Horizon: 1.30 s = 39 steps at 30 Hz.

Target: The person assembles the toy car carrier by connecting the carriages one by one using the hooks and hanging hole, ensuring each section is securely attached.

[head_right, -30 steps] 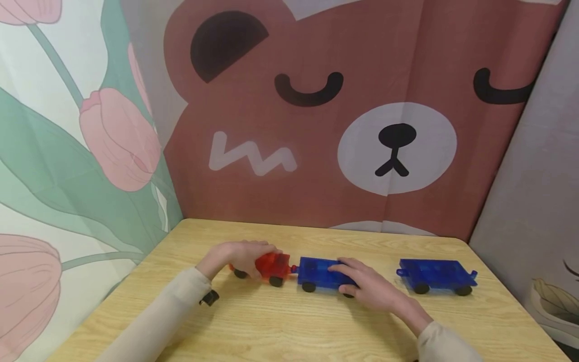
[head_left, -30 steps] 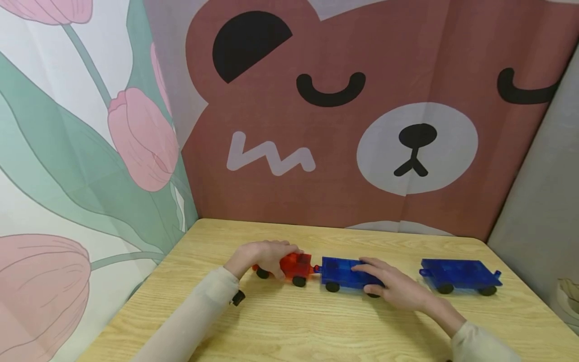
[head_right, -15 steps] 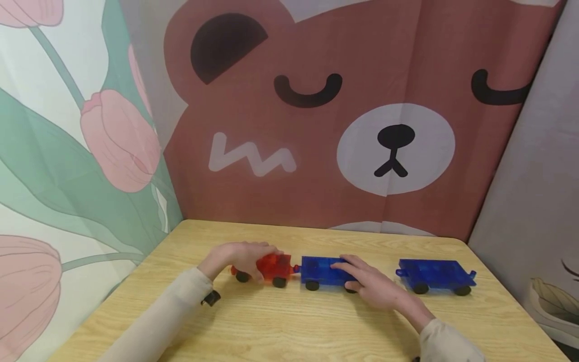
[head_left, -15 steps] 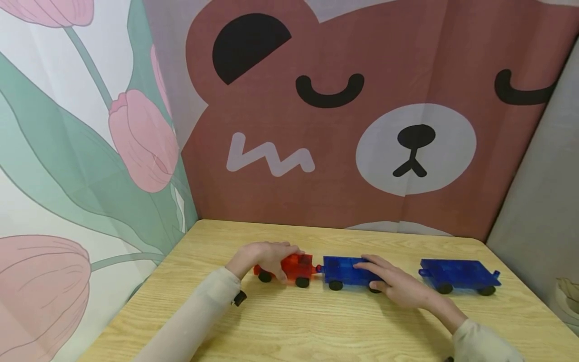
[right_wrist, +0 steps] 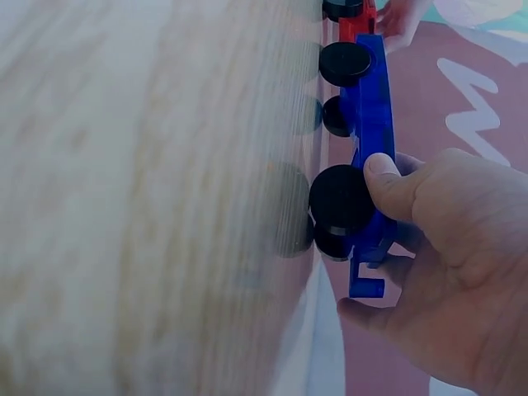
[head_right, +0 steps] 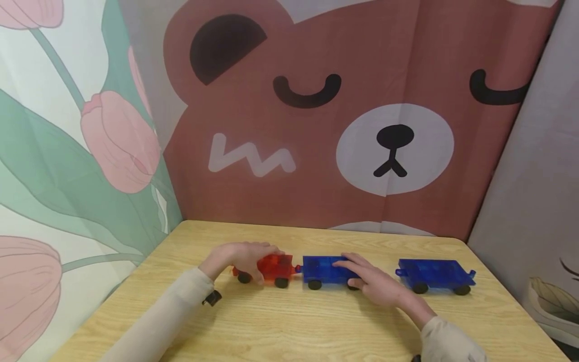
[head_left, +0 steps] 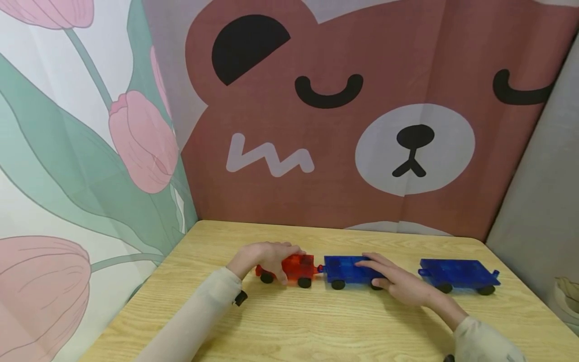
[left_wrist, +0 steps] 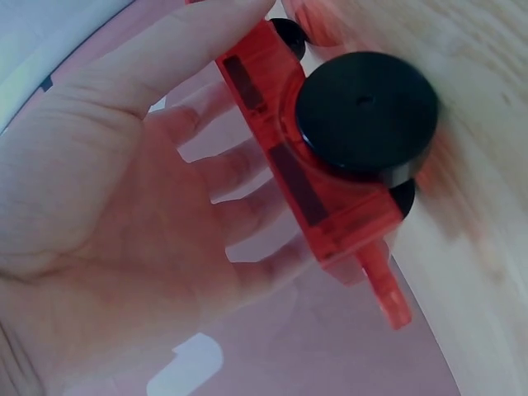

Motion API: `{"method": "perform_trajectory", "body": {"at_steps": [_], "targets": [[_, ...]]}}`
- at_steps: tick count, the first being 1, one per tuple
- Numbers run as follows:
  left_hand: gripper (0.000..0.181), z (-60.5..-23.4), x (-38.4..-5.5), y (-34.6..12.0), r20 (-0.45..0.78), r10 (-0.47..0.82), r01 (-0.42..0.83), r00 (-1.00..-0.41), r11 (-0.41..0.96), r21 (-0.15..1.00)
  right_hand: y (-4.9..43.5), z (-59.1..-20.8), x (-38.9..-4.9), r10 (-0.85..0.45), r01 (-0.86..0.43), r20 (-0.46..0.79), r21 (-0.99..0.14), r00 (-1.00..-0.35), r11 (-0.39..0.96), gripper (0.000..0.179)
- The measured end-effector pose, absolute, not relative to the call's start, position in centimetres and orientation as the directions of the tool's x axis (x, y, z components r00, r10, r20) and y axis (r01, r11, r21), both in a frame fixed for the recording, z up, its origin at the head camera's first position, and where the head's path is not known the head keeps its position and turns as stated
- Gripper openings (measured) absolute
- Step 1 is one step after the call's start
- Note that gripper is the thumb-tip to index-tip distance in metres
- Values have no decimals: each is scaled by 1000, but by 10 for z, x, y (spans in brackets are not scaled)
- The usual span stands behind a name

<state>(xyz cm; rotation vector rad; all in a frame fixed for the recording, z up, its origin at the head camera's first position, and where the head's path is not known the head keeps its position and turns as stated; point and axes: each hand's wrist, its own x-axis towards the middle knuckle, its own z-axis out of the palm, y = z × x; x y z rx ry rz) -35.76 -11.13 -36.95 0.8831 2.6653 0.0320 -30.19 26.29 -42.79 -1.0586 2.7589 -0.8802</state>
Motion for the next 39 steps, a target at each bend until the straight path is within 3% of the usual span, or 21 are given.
{"method": "perform_trajectory", "body": {"at_steps": [18, 24, 33, 39], "targets": [[88, -379, -368, -118, -263, 638, 628, -724, 767, 131, 266, -430, -302, -648, -578, 112, -582, -753, 571, 50], [90, -376, -367, -119, -262, 618, 606, -741, 784, 134, 271, -420, -300, -638, -589, 107, -523, -762, 616, 52], [97, -373, -359, -114, -260, 560, 545, -787, 828, 135, 311, -400, -297, -499, -496, 130, -470, -857, 730, 68], [90, -369, -354, -104, -82, 659, 641, -748, 749, 169, 340, -385, -293, -471, -409, -45, -431, -881, 805, 90]]}}
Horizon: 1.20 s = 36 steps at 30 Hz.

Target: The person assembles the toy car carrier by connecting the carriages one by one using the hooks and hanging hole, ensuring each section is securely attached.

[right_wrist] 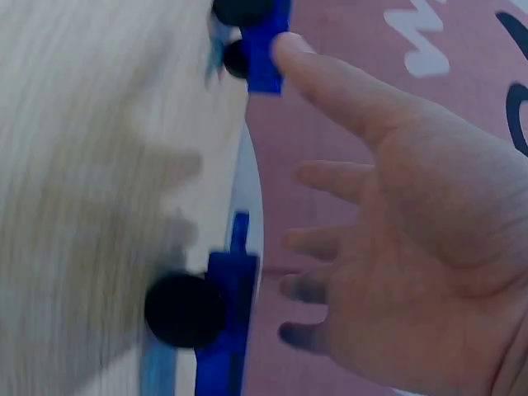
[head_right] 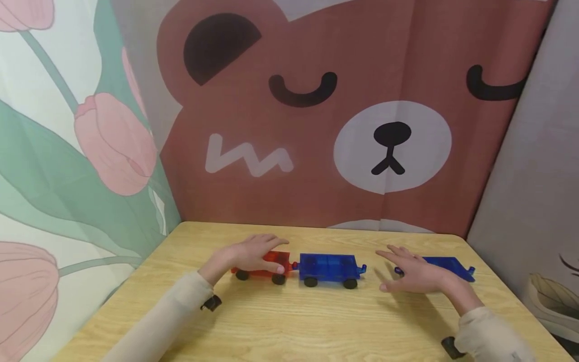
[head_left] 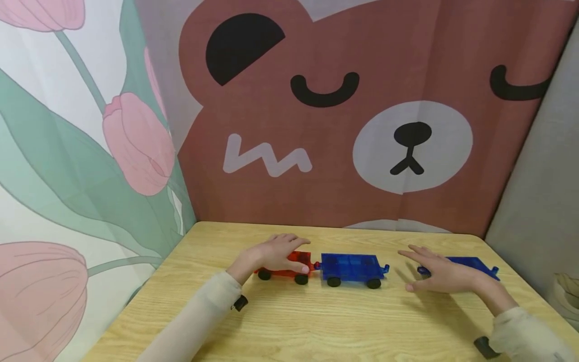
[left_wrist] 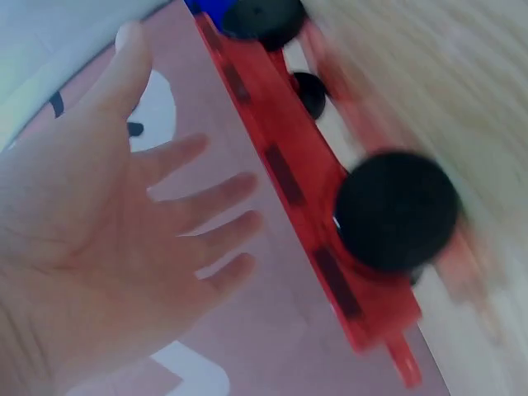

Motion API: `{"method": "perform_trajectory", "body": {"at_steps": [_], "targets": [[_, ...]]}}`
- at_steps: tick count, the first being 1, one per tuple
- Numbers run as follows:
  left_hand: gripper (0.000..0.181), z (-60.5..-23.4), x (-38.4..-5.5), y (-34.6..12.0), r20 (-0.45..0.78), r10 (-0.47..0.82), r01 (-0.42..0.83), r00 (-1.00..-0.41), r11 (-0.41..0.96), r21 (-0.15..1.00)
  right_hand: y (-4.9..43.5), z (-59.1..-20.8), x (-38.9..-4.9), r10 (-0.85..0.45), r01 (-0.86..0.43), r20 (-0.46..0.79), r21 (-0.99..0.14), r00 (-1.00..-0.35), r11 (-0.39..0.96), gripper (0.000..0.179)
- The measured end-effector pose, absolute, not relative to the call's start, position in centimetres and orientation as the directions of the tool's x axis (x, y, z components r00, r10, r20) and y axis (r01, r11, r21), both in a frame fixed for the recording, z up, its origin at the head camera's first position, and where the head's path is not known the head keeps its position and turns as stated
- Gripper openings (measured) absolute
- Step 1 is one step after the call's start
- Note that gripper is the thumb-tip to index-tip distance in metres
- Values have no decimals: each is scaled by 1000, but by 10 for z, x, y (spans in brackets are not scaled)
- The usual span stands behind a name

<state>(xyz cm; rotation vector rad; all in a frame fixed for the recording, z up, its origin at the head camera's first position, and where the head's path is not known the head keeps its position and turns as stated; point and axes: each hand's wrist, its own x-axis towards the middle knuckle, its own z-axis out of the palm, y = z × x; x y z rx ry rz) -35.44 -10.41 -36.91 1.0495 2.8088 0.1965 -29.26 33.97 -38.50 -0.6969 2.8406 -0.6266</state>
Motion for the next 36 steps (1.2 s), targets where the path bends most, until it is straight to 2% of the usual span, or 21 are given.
{"method": "perform_trajectory", "body": {"at_steps": [6, 13, 18, 24, 28, 36], "targets": [[79, -372, -349, -90, 37, 746, 742, -665, 654, 151, 361, -382, -294, -468, -388, -131, -392, -874, 834, 99], [69, -379, -343, -79, -8, 803, 799, -596, 593, 97, 372, -383, -296, -507, -407, -153, -423, -848, 809, 99], [63, -383, -339, -77, -68, 802, 796, -594, 598, 97, 373, -381, -298, -503, -407, -146, -418, -852, 812, 94], [60, -385, -339, -78, -73, 794, 790, -604, 608, 81, 380, -379, -302, -396, -351, -142, -262, -907, 899, 94], [61, -383, -339, -78, -92, 799, 795, -594, 600, 84, 387, -384, -304, -359, -329, -145, -195, -922, 924, 93], [62, -379, -337, -79, -156, 796, 790, -585, 603, 113, 390, -392, -305, -362, -340, -122, -171, -924, 925, 80]]}}
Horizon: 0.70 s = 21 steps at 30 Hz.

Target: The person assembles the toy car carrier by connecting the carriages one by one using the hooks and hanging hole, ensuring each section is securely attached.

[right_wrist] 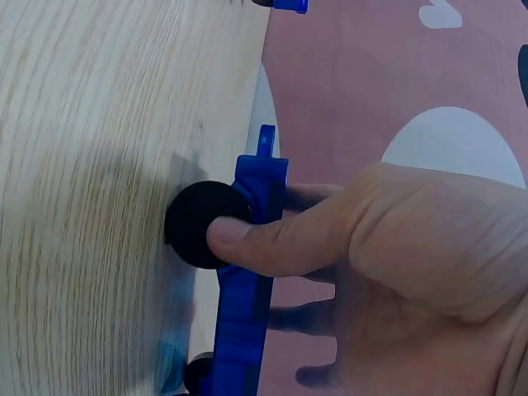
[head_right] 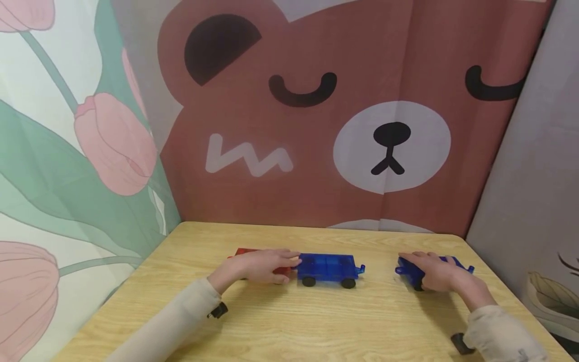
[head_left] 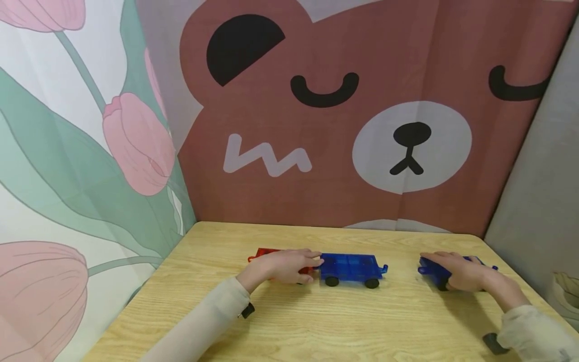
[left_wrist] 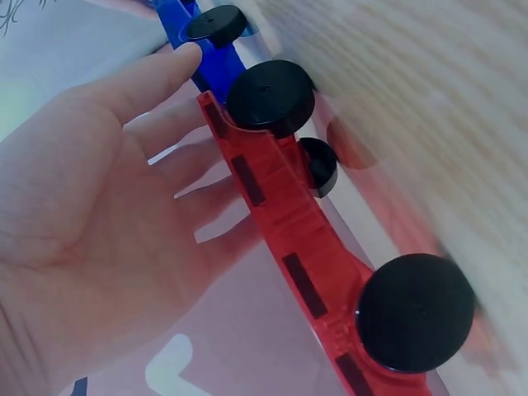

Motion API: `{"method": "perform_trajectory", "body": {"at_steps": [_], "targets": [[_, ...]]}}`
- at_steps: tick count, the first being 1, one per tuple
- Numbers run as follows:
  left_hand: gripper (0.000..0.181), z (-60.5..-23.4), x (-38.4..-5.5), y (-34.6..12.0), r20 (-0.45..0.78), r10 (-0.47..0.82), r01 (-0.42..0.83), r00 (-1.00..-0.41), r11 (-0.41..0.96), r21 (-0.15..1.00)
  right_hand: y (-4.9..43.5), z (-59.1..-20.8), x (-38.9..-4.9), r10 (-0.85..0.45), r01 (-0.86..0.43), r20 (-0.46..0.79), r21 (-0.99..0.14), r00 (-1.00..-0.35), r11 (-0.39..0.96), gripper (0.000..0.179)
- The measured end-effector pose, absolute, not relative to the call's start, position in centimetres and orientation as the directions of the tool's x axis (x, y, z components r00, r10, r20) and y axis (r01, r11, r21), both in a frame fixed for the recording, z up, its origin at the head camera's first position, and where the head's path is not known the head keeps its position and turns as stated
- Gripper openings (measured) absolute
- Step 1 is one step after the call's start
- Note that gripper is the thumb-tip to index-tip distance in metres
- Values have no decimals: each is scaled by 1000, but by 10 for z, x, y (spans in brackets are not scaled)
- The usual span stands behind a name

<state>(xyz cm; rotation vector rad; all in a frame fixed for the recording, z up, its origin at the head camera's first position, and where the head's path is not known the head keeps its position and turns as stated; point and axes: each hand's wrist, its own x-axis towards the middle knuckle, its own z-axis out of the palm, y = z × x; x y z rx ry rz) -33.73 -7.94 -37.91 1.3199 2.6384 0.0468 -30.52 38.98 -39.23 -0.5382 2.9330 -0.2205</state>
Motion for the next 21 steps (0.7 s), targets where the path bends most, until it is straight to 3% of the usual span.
{"method": "perform_trajectory", "body": {"at_steps": [7, 16, 21], "targets": [[63, -377, -335, -77, -183, 788, 781, -588, 612, 126, 387, -391, -299, -370, -355, -58, -184, -927, 917, 83], [65, -377, -337, -75, -190, 778, 776, -599, 623, 100, 376, -386, -298, -421, -449, 206, -118, -883, 886, 86], [65, -377, -336, -75, -185, 778, 776, -600, 622, 100, 366, -380, -300, -432, -477, 272, -128, -860, 869, 85]]}}
